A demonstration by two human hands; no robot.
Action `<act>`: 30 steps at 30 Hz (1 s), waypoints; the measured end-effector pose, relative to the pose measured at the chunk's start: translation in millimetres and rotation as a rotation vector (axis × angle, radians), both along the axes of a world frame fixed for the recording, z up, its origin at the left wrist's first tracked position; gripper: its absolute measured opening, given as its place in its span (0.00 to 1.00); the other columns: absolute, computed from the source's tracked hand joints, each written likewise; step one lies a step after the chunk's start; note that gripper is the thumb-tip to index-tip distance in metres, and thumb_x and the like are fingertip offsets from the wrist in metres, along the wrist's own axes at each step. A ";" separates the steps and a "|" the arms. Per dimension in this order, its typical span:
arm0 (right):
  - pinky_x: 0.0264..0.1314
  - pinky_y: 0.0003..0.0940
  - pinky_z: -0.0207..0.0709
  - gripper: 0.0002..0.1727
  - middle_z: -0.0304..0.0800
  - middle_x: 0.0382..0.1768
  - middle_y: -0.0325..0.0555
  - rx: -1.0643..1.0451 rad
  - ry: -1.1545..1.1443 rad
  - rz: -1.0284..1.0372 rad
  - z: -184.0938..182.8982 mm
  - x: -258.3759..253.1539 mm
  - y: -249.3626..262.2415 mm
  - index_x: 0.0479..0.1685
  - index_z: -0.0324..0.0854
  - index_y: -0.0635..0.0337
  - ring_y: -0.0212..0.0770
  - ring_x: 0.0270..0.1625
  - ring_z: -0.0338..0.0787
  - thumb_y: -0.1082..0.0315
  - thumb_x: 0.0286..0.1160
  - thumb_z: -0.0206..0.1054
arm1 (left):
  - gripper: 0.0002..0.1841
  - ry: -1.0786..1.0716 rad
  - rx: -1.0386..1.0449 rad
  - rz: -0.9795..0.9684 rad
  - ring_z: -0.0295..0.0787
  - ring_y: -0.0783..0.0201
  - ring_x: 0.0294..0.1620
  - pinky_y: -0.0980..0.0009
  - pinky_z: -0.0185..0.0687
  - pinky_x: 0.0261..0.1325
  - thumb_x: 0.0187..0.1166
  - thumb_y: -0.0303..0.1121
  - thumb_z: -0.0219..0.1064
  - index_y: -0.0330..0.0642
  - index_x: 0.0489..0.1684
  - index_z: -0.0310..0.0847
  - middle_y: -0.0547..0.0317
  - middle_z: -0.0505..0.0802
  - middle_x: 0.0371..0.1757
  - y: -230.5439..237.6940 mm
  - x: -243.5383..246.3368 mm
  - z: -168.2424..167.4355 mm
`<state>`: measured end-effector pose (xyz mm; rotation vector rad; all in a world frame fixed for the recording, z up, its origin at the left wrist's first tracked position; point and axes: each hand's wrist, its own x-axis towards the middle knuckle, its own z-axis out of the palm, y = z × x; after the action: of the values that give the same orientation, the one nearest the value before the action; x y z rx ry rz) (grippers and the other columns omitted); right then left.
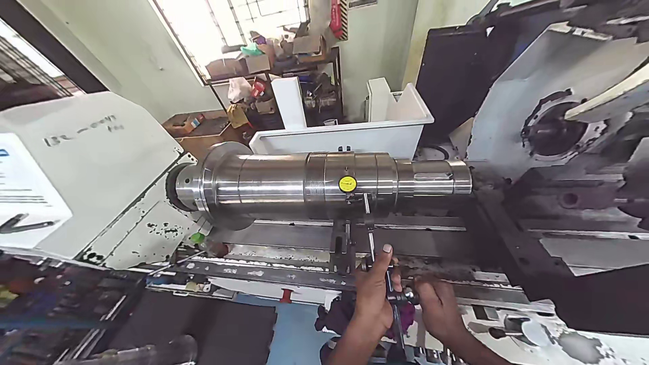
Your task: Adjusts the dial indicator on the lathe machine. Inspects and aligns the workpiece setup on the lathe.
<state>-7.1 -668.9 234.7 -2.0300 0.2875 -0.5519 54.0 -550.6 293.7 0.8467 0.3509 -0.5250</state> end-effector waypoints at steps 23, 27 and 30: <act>0.21 0.22 0.77 0.42 0.82 0.19 0.24 0.409 0.047 0.023 -15.7 -31.4 2.1 0.45 0.80 0.58 0.20 0.18 0.79 0.25 0.82 0.40 | 0.21 -0.450 0.199 -0.039 0.93 0.61 0.50 0.62 0.90 0.58 0.85 0.36 0.62 0.28 0.68 0.74 0.52 0.94 0.51 61.3 -37.1 -42.0; 0.23 0.20 0.79 0.29 0.85 0.18 0.22 0.532 0.061 -0.057 -3.0 -33.5 9.3 0.33 0.75 0.54 0.20 0.19 0.82 0.52 0.94 0.32 | 0.11 -0.490 0.339 0.192 0.95 0.63 0.37 0.65 0.93 0.46 0.87 0.28 0.57 0.33 0.53 0.84 0.56 0.96 0.37 119.2 -46.7 -62.0; 0.29 0.22 0.81 0.27 0.85 0.20 0.19 0.557 0.089 -0.052 -9.7 -40.7 6.3 0.34 0.75 0.50 0.19 0.22 0.83 0.53 0.94 0.32 | 0.09 -0.481 0.574 0.455 0.94 0.67 0.31 0.68 0.93 0.39 0.85 0.26 0.58 0.35 0.46 0.85 0.61 0.95 0.32 189.2 -26.8 -66.3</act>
<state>-47.8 -662.6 225.0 -1.5110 0.4894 -0.3613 27.1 -361.4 227.4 1.3637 0.2373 0.2256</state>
